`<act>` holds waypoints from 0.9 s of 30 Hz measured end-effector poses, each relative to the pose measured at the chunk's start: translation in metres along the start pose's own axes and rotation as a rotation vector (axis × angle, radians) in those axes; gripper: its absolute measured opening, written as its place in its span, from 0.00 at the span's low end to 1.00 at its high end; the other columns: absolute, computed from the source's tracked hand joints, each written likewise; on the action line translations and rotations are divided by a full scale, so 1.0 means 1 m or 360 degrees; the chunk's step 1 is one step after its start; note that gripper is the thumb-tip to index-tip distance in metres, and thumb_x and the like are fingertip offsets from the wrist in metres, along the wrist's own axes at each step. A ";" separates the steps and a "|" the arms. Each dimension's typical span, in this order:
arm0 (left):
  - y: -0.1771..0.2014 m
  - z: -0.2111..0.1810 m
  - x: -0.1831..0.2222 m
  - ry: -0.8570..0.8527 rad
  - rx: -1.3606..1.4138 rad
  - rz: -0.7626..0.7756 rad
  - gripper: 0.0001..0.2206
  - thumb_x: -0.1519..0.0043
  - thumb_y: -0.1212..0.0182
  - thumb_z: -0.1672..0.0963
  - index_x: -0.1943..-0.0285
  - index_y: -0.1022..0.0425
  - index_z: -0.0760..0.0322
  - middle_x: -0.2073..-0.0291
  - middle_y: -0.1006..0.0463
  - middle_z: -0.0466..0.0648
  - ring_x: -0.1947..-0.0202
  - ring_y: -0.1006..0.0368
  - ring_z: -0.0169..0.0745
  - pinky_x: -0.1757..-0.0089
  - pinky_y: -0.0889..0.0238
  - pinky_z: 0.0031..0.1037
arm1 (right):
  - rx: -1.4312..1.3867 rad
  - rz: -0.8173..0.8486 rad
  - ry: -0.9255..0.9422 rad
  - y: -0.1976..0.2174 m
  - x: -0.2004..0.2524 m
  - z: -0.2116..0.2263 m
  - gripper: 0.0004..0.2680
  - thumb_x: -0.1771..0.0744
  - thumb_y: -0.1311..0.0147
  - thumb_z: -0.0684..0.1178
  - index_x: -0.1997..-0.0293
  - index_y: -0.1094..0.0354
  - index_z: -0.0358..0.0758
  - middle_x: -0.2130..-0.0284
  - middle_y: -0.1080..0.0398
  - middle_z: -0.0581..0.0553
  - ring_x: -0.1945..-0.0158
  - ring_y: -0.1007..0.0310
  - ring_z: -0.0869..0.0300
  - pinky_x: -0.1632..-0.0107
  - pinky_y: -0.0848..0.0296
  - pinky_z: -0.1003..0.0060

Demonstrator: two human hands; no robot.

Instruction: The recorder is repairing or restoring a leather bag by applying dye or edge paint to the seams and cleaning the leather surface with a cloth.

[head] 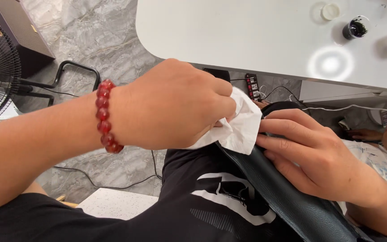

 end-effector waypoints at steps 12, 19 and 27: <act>0.016 0.030 0.043 0.0158 0.0307 -0.0765 0.04 0.40 0.29 0.63 0.58 0.18 0.66 0.67 0.19 0.47 0.75 0.25 0.33 0.74 0.37 0.24 | -0.0061 0.0021 0.0050 0.003 -0.007 0.005 0.13 0.39 0.41 0.38 0.50 0.27 0.34 0.52 0.26 0.42 0.48 0.26 0.48 0.50 0.24 0.58; 0.003 0.003 0.050 0.0116 0.0291 -0.0848 0.08 0.47 0.31 0.63 0.59 0.19 0.69 0.66 0.20 0.50 0.73 0.24 0.36 0.71 0.32 0.23 | -0.0040 0.0041 0.0020 0.004 -0.009 0.002 0.13 0.40 0.42 0.37 0.52 0.26 0.35 0.53 0.26 0.41 0.49 0.26 0.49 0.52 0.23 0.59; -0.041 0.007 0.054 0.0146 0.0309 -0.0957 0.04 0.42 0.30 0.62 0.62 0.20 0.65 0.72 0.23 0.46 0.76 0.27 0.36 0.73 0.35 0.25 | -0.0007 -0.0040 -0.0034 0.004 -0.003 -0.003 0.12 0.40 0.40 0.38 0.54 0.26 0.36 0.56 0.26 0.43 0.52 0.26 0.48 0.56 0.24 0.59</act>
Point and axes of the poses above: each hand's wrist, its own x-axis away from the middle knuckle, its own y-axis out of the back of the hand, z = x × y, the point moved 3 cm from there along -x, towards the middle knuckle
